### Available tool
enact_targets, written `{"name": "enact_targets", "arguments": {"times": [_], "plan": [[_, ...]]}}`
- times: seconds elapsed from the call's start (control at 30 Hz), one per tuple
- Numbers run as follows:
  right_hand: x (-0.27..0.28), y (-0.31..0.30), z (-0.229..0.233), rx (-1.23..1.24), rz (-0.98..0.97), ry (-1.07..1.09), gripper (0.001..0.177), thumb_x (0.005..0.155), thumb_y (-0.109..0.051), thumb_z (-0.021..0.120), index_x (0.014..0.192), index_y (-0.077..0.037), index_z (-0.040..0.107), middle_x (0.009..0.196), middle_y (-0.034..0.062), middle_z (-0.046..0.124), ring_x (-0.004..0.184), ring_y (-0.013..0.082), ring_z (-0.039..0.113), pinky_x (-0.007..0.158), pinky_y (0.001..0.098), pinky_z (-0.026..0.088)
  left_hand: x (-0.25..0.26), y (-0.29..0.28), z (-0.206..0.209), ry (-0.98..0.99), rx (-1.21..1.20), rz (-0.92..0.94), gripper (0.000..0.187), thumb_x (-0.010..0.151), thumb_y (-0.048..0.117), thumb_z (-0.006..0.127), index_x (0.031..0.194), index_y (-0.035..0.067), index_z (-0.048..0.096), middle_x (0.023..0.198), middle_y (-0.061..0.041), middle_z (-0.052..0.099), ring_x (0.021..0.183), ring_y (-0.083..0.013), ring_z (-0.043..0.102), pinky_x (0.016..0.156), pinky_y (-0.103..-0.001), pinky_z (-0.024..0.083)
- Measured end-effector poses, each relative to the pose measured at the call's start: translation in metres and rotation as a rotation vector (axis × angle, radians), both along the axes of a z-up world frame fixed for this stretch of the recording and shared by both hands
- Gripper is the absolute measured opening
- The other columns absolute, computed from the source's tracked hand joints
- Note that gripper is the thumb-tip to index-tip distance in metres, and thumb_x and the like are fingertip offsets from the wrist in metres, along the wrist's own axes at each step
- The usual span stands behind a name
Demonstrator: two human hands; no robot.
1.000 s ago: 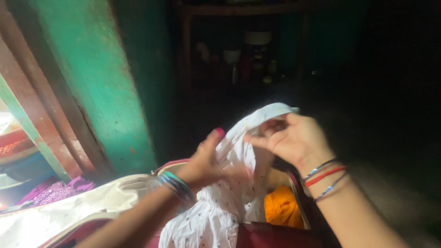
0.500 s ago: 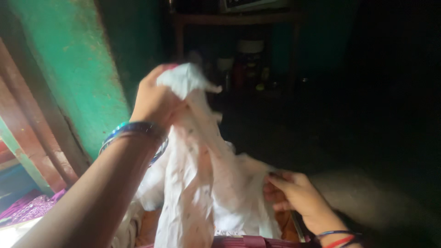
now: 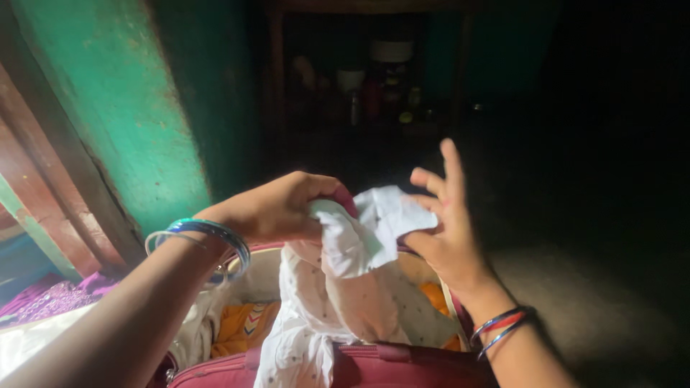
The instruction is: The person packs a bag by picking up items of clothing from the floor, folding them by hand, and placing them inside a bag.
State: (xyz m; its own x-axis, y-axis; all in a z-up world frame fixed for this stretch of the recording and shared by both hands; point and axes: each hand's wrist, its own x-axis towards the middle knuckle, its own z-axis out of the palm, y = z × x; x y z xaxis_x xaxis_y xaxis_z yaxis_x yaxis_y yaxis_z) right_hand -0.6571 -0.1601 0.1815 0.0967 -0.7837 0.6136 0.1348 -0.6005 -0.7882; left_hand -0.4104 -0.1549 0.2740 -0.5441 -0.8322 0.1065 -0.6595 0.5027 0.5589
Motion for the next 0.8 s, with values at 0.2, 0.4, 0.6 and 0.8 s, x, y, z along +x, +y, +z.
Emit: {"name": "enact_targets", "arguments": {"times": [0.2, 0.4, 0.6, 0.8], "plan": [[-0.001, -0.020, 0.020, 0.019, 0.078, 0.441, 0.022, 0.094, -0.001, 0.067, 0.116, -0.003, 0.068, 0.108, 0.0095, 0.075, 0.101, 0.0193, 0.073, 0.088, 0.0323, 0.063, -0.004, -0.012, -0.009, 0.381, 0.060, -0.227, 0.047, 0.068, -0.001, 0.069, 0.115, 0.005, 0.067, 0.106, -0.009, 0.077, 0.101, -0.0199, 0.073, 0.093, -0.033, 0.059], [-0.033, -0.031, 0.076, 0.117, 0.014, 0.368, 0.039, 0.085, 0.002, 0.053, 0.118, -0.005, 0.071, 0.111, 0.0075, 0.077, 0.098, 0.0157, 0.074, 0.087, 0.0287, 0.061, 0.012, -0.030, -0.005, -0.157, -0.389, 0.356, 0.057, 0.075, 0.011, 0.084, 0.128, 0.008, 0.064, 0.118, -0.015, 0.068, 0.109, -0.0306, 0.071, 0.093, -0.040, 0.053], [-0.054, -0.042, 0.117, -0.002, -0.193, 0.871, 0.024, 0.078, 0.000, 0.073, 0.100, -0.001, 0.080, 0.091, 0.0097, 0.082, 0.081, 0.0155, 0.072, 0.078, 0.0311, 0.057, 0.026, -0.018, 0.025, 0.708, 0.298, -0.191, 0.049, 0.077, 0.012, 0.082, 0.123, 0.010, 0.068, 0.109, -0.004, 0.079, 0.103, -0.0160, 0.073, 0.093, -0.031, 0.058], [-0.073, -0.064, 0.172, -0.115, -0.322, 0.745, 0.034, 0.079, 0.010, 0.055, 0.103, -0.002, 0.076, 0.092, 0.0076, 0.076, 0.083, 0.0153, 0.069, 0.076, 0.0287, 0.055, 0.026, -0.040, 0.072, 0.086, -0.346, 0.328, 0.044, 0.077, 0.040, 0.080, 0.106, 0.007, 0.082, 0.094, -0.011, 0.082, 0.084, -0.0219, 0.075, 0.076, -0.035, 0.060]]}}
